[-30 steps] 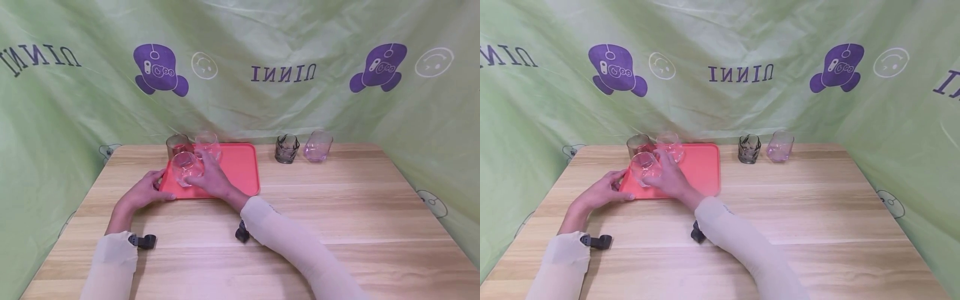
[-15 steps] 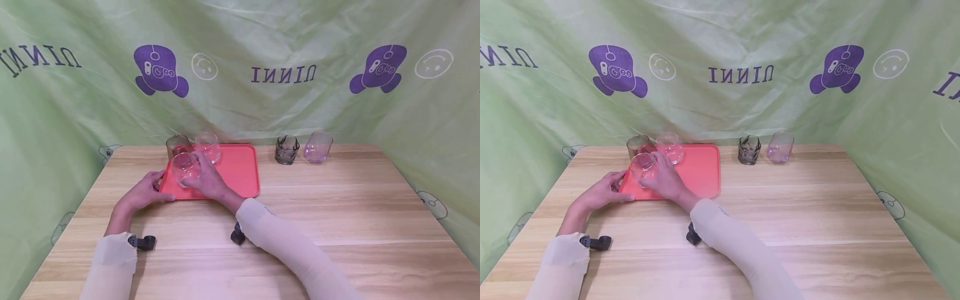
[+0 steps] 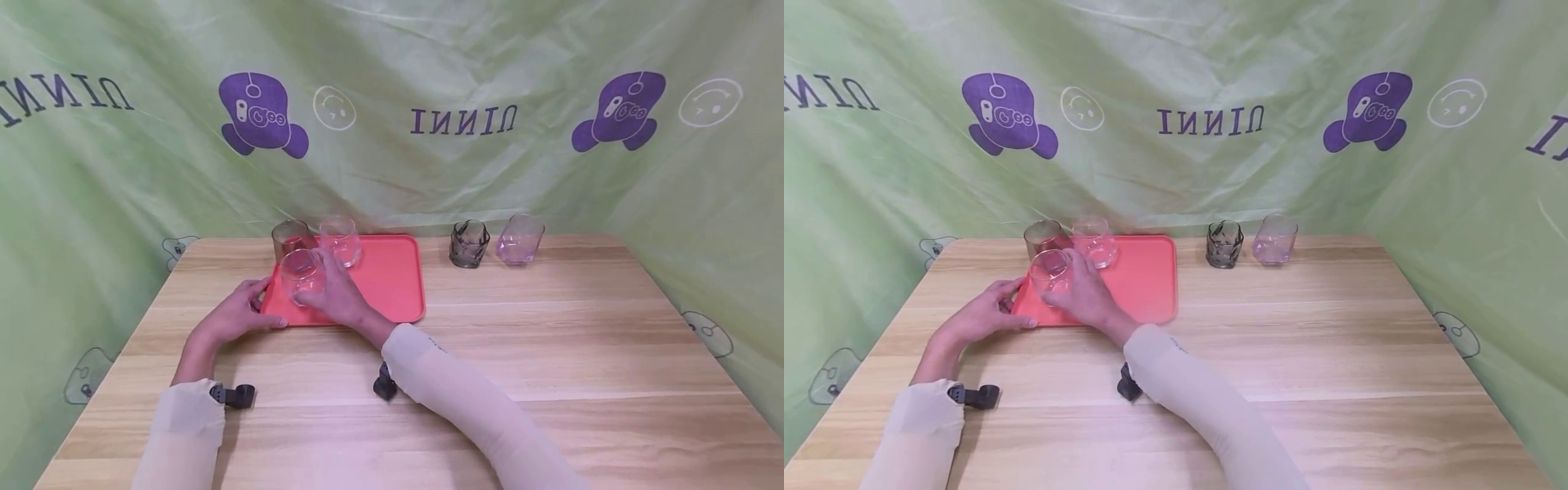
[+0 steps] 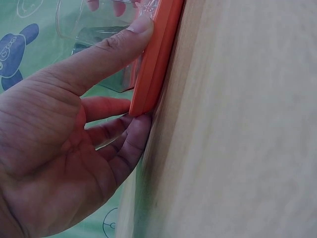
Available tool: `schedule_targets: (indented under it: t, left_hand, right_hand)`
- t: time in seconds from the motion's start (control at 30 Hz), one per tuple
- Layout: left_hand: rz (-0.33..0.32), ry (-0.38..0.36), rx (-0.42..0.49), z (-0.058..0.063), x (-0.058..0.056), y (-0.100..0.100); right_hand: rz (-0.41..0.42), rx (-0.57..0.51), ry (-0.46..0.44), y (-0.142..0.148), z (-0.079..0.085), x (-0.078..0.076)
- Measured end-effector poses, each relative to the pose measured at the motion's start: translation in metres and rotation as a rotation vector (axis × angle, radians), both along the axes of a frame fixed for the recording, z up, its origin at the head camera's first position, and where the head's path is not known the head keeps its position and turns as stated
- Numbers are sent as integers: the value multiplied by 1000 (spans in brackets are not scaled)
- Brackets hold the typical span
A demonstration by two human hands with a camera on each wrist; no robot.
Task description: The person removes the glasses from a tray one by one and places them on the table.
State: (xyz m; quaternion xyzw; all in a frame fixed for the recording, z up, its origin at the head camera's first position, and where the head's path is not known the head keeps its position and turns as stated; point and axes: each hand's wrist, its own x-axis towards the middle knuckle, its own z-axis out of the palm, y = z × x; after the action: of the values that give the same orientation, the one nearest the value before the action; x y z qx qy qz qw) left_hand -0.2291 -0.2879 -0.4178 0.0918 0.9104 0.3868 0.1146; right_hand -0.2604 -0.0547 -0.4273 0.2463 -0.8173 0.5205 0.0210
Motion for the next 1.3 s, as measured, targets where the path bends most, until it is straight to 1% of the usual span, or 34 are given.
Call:
schedule_targets:
  t: [0.17,0.3,0.5,0.67,1.3]
  left_hand:
    - [-2,6,1,1,-1,0]
    - [-6,12,-2,1,-2,0]
    - [-8,20,-6,0,-4,-1]
    - [-9,19,-6,-1,-5,-1]
    - [-11,14,-7,0,-1,1]
  right_hand:
    - [25,-10,17,-1,1,-2]
    - [20,6,7,-3,1,-3]
    - [10,47,18,-7,2,-4]
    - [-7,52,-1,-7,2,-3]
    - [-12,82,-24,-5,5,1]
